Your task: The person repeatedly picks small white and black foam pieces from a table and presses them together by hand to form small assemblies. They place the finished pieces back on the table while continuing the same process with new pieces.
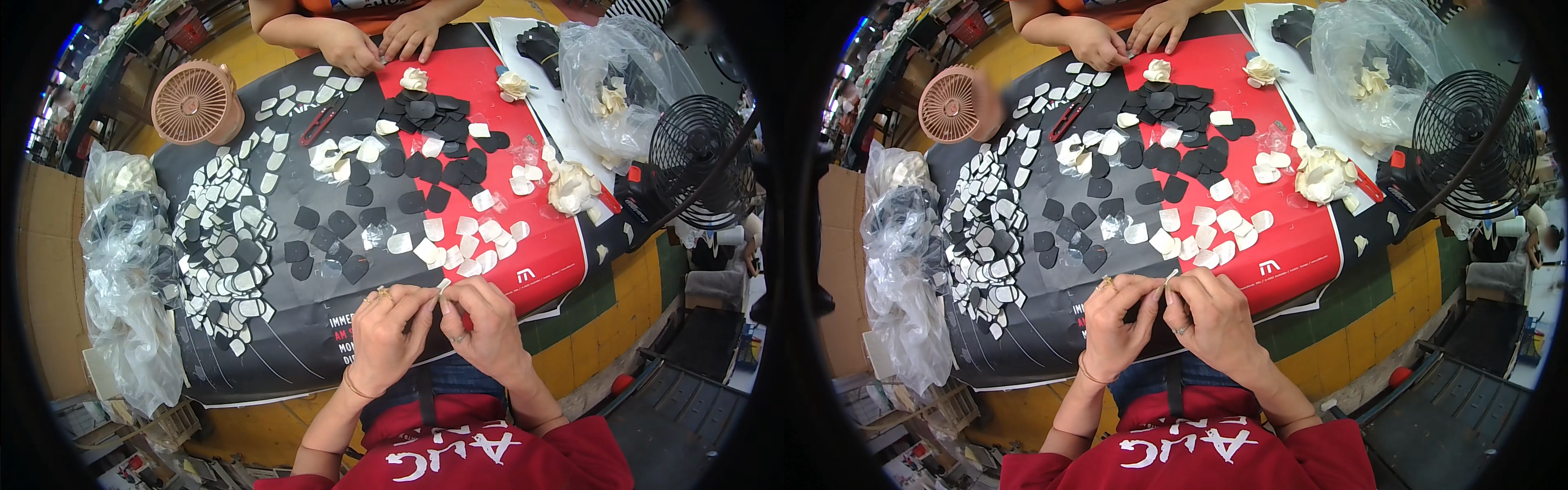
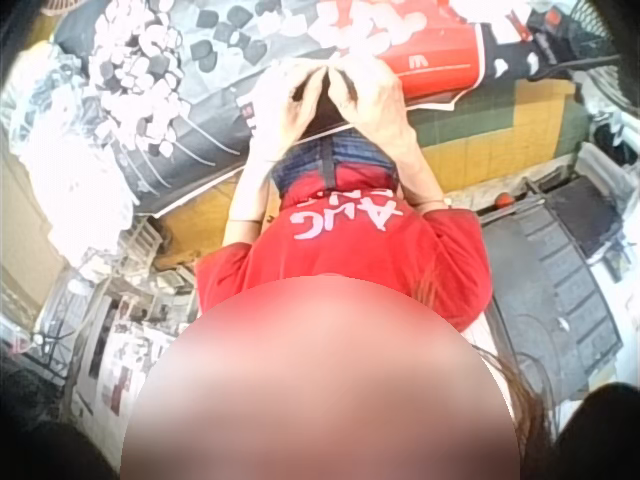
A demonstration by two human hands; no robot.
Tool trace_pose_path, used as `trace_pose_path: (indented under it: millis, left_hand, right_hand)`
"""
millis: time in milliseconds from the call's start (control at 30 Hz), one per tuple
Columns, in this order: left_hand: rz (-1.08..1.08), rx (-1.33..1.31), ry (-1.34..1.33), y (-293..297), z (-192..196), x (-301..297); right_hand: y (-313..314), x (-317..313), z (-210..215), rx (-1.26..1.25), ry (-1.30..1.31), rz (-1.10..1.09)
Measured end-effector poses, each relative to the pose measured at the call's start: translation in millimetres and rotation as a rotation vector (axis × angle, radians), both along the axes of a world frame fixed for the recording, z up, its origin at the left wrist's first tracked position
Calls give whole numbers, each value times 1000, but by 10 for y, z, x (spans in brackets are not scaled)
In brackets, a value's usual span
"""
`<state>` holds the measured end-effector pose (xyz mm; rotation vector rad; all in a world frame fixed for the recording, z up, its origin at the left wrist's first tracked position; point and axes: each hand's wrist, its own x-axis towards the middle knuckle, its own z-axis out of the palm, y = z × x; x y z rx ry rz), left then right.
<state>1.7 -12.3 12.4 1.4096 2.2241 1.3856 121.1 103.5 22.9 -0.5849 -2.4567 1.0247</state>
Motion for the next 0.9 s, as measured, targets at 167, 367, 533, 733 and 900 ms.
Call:
trace_pose_path:
  millis: [167, 367, 533, 733, 900]
  left_hand:
    - [75, 31, -107, -26, 29, -32]
    - [364, 0, -132, -148, 65, -273]
    - [204, 47, -18, -6, 6, -157]
    - [138, 91, 31, 296, -150, 37]
    - [233, 70, 111, 9, -178, -94]
  right_hand:
    - [48, 23, 10, 36, 0, -11]
    - [293, 148, -43, -9, 55, -175]
    - [488, 129, -128, 85, 45, -331]
    - [467, 90, -179, 139, 99, -413]
    - [155, 18, -219, 396, 43, -64]
